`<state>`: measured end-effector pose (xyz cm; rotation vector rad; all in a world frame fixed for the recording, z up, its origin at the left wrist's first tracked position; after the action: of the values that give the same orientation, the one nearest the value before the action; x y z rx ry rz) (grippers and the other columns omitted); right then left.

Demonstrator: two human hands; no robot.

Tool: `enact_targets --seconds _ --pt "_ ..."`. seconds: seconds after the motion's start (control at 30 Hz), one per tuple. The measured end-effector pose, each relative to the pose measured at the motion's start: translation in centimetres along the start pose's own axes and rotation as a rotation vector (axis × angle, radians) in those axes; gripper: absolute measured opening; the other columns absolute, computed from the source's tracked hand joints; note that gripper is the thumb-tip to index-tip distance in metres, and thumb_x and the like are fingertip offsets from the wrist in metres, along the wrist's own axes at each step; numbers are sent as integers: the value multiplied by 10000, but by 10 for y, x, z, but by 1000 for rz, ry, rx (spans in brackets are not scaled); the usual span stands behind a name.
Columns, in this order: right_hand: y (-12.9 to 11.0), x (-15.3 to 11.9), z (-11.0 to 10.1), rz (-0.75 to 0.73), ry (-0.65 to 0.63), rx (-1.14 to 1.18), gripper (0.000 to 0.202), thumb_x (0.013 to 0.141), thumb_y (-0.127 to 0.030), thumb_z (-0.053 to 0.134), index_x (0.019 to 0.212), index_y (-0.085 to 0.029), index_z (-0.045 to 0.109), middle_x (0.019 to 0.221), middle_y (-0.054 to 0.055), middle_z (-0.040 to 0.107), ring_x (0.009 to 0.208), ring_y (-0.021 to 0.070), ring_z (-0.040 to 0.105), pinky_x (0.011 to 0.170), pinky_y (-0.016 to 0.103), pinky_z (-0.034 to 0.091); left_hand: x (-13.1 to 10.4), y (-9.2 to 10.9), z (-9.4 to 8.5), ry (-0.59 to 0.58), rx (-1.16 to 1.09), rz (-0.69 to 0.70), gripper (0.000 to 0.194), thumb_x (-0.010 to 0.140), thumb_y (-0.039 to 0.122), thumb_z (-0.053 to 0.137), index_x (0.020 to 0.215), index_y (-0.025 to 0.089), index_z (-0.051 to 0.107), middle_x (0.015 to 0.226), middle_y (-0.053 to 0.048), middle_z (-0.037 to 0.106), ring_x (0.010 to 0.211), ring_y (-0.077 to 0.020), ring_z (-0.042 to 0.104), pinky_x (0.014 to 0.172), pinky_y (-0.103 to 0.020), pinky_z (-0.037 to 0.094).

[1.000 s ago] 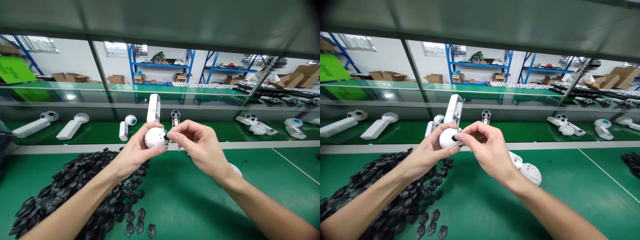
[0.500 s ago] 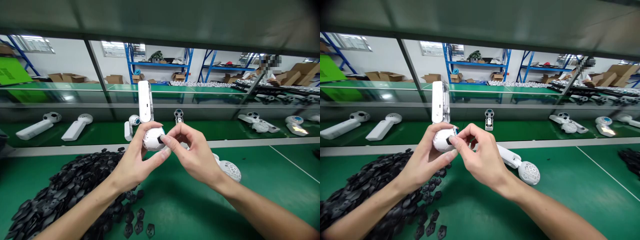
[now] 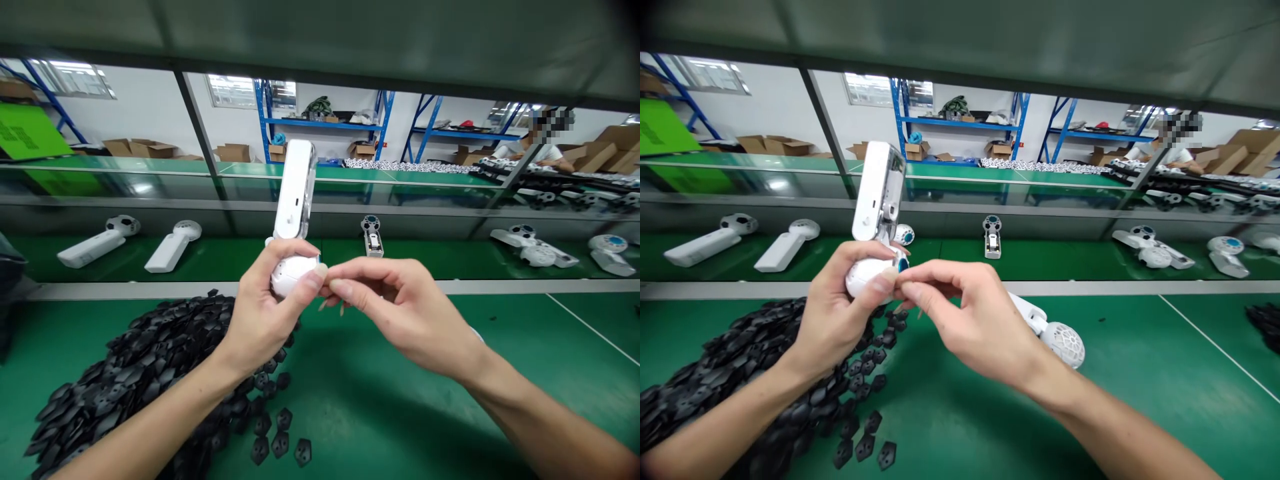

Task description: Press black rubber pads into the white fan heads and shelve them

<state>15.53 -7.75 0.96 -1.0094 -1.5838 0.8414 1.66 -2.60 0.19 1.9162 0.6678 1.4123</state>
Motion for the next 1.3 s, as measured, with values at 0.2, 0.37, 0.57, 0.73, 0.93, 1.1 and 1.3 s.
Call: enact_targets --seconds 0.2,0.37,0.57,0.73,0.93,1.1,1.3 --pt "25 9 -22 49 176 -93 223 1015 -345 691 902 -186 799 757 4 770 648 137 699 581 235 521 10 -17 -14 64 -111 -106 202 981 438 751 1024 251 690 896 3 676 724 -135 616 602 -212 532" --pt "76 15 12 173 -76 -374 236 1034 -278 633 881 -196 793 768 6 782 672 170 713 632 291 489 15 -25 -16 61 -148 -156 225 961 437 770 1051 244 696 860 5 641 691 -135 613 582 -218 548" --pt "93 13 61 -34 -384 -960 86 1008 -206 746 1064 -214 810 999 38 823 900 219 759 663 311 408 20 -23 -10 37 -205 -197 260 880 346 838 1027 203 679 791 14 647 578 -112 606 513 -199 575" --pt "98 7 89 -152 -544 -1102 84 1010 -218 758 967 -157 798 959 79 800 917 255 742 720 358 398 22 -30 -9 -6 -357 -188 279 899 385 829 1070 231 670 883 -1 624 722 -160 681 497 -208 614" --pt "100 4 116 -286 -629 -1198 289 1019 4 551 890 -124 776 876 126 778 882 264 705 794 389 418 24 -27 -4 -87 -477 -186 336 1003 514 684 1192 289 522 928 0 669 697 -166 699 534 -245 621" --pt "99 5 124 -286 -608 -1197 314 967 50 524 871 -124 767 828 139 769 813 263 699 799 393 443 24 -31 -6 -65 -512 -219 309 978 413 683 1125 276 448 982 -12 699 764 -186 724 576 -261 627" --pt "67 22 62 -126 -298 -907 159 1001 -116 682 923 -183 804 860 42 818 761 189 754 711 301 514 20 -26 -25 20 -321 -89 280 1018 411 661 1122 273 441 1024 -25 675 744 -163 687 615 -277 636"
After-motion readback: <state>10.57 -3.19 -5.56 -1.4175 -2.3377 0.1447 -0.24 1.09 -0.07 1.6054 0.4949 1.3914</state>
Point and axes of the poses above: each hand's wrist, its own x-axis towards the middle knuckle, its own z-axis out of the palm, y = z × x, the point moved 10 cm from there along x, towards the middle knuckle
